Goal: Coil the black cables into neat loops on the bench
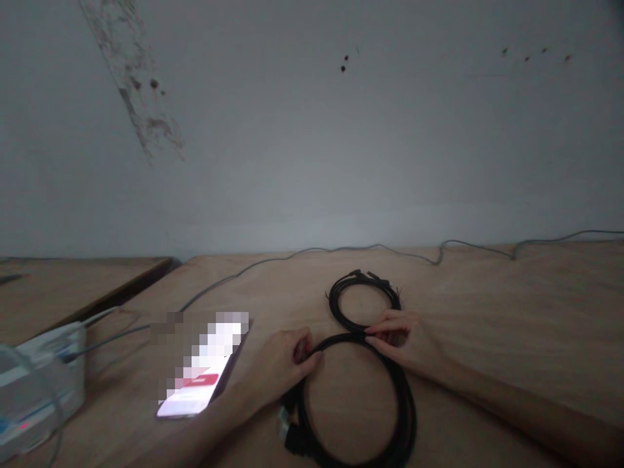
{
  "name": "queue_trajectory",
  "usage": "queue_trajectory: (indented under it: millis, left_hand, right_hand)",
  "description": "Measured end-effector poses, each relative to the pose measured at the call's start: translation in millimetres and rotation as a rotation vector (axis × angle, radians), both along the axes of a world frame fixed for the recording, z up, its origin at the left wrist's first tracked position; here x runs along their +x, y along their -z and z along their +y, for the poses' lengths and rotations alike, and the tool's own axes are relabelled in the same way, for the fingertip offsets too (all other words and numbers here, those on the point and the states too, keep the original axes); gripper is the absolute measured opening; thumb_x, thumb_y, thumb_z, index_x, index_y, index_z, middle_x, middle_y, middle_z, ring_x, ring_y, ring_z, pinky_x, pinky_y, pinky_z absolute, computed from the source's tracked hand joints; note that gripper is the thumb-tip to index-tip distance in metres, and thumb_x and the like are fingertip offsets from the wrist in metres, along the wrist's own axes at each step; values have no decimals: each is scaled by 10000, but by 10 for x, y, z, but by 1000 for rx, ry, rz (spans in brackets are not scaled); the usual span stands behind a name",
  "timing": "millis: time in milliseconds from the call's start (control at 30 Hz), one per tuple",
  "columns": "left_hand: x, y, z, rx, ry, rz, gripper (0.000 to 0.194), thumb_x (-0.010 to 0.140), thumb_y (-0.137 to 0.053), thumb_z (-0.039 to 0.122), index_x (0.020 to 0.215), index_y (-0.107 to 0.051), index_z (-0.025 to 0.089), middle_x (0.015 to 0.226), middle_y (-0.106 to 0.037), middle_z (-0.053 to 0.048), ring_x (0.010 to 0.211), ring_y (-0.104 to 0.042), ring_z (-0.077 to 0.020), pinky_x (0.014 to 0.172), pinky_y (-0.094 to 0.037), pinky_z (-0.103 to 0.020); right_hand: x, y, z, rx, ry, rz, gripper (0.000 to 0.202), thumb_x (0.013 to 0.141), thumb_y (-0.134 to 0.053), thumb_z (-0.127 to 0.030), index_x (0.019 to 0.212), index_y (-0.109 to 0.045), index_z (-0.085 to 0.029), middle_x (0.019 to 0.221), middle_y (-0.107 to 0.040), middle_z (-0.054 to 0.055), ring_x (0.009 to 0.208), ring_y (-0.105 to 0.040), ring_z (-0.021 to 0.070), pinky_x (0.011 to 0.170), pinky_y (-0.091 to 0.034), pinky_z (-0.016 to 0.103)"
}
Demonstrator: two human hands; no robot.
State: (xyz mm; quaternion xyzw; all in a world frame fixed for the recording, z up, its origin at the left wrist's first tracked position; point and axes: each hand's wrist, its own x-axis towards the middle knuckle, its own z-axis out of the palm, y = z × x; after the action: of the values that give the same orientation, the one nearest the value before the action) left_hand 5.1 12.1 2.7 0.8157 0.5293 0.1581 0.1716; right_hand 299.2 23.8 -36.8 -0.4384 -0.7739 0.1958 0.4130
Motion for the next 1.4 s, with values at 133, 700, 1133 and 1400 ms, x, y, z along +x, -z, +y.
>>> queue_trajectory:
  millis: [133,700,1133,1400]
  left_hand:
    - [-12,11,1,6,-10,5,231,874,-600,412,771,-561,209,696,-607,24,648,-533,-163,578,-296,-278]
    - [2,-26,-4,-2,-4,47,253,890,-568,437,789,-558,206,731,-619,-1,686,-550,-183,592,-288,-281]
    - [-16,16,37,17,12,78,231,888,-585,421,807,-573,205,699,-605,20,666,-555,-174,586,-296,-276]
    - [-7,-7,13,26,5,64,265,891,-594,437,772,-561,202,698,-601,21,660,-544,-167,578,-296,-273]
  right_hand:
    - [-17,-34,-6,-10,31,-14,218,873,-729,-477,920,-842,-297,811,-754,53,634,-678,188,524,-521,284]
    - [-14,-34,-36,49,-68,136,198,985,-622,-394,1009,-787,-286,941,-768,44,863,-720,216,771,-577,336]
    - [-7,-37,-41,143,-232,140,213,1028,-559,-296,957,-756,-257,1020,-759,42,953,-707,186,857,-556,321]
    - [8,-58,2,200,-161,36,159,1009,-612,-319,1022,-769,-297,956,-764,13,933,-694,193,856,-544,340]
